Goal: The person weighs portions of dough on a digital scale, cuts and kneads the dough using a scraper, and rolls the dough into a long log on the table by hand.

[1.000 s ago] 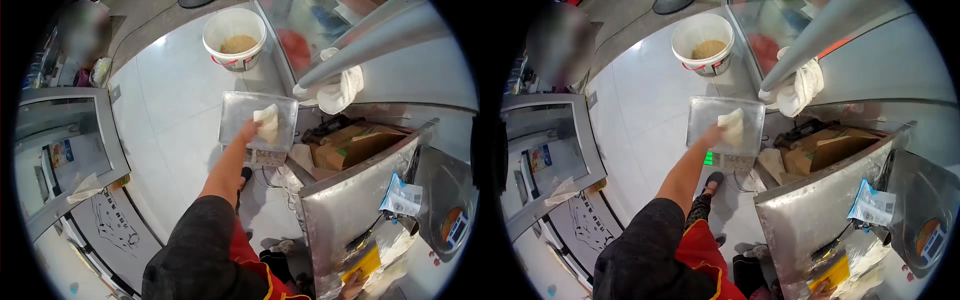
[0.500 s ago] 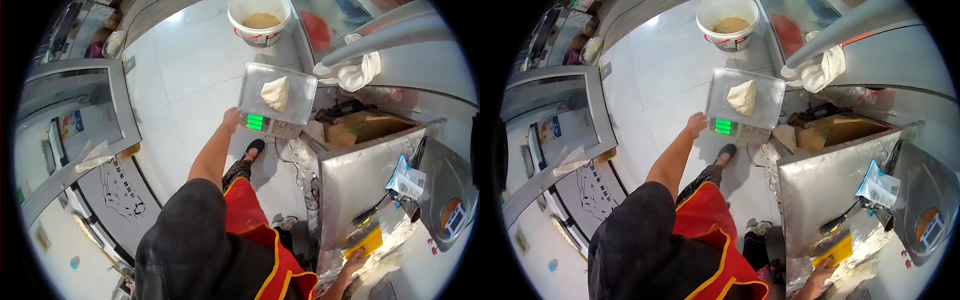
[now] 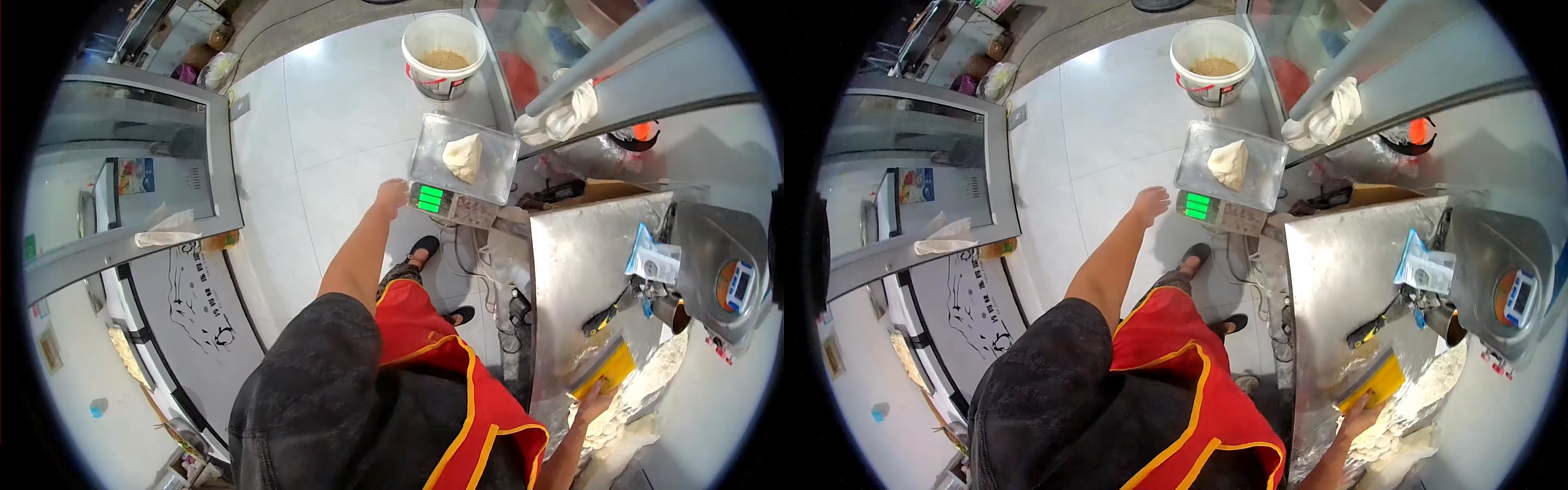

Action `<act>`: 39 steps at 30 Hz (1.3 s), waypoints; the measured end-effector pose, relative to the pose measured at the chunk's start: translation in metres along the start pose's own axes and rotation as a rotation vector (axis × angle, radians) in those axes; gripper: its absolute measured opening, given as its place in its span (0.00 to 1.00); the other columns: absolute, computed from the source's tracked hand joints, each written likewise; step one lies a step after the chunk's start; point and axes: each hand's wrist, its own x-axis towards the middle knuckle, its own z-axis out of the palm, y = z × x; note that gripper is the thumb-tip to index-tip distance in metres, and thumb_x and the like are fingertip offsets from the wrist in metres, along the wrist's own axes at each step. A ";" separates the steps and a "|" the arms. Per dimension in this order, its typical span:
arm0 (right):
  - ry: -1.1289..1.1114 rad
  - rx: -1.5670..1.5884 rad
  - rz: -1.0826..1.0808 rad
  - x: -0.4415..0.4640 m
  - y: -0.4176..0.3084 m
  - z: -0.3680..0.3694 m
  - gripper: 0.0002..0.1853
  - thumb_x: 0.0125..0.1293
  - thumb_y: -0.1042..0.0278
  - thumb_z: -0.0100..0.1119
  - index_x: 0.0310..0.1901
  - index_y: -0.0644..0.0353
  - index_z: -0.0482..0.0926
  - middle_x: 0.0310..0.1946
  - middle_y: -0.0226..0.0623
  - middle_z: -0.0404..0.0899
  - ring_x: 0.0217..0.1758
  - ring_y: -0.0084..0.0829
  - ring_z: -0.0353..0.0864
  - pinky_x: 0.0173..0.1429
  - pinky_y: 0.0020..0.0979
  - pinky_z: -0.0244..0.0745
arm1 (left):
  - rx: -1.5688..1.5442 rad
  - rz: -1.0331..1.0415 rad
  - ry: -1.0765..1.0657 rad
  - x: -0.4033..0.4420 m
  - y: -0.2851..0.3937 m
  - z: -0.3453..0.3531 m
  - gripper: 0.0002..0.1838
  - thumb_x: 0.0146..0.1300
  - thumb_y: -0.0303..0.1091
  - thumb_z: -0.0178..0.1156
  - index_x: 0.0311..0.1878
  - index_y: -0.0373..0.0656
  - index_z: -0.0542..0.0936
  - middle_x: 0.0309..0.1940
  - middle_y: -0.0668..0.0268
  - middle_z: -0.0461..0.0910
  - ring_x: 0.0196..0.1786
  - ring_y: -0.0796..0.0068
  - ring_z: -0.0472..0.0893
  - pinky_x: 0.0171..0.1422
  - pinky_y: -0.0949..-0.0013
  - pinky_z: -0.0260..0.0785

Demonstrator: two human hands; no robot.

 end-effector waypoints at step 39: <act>-0.041 0.050 -0.003 -0.129 0.129 -0.118 0.42 0.62 0.77 0.56 0.73 0.35 0.49 0.40 0.55 0.80 0.36 0.57 0.80 0.39 0.45 0.74 | 1.450 1.200 -1.194 -0.337 -0.255 0.533 0.13 0.54 0.27 0.53 0.45 0.36 0.74 0.41 0.51 0.76 0.50 0.51 0.73 0.54 0.53 0.67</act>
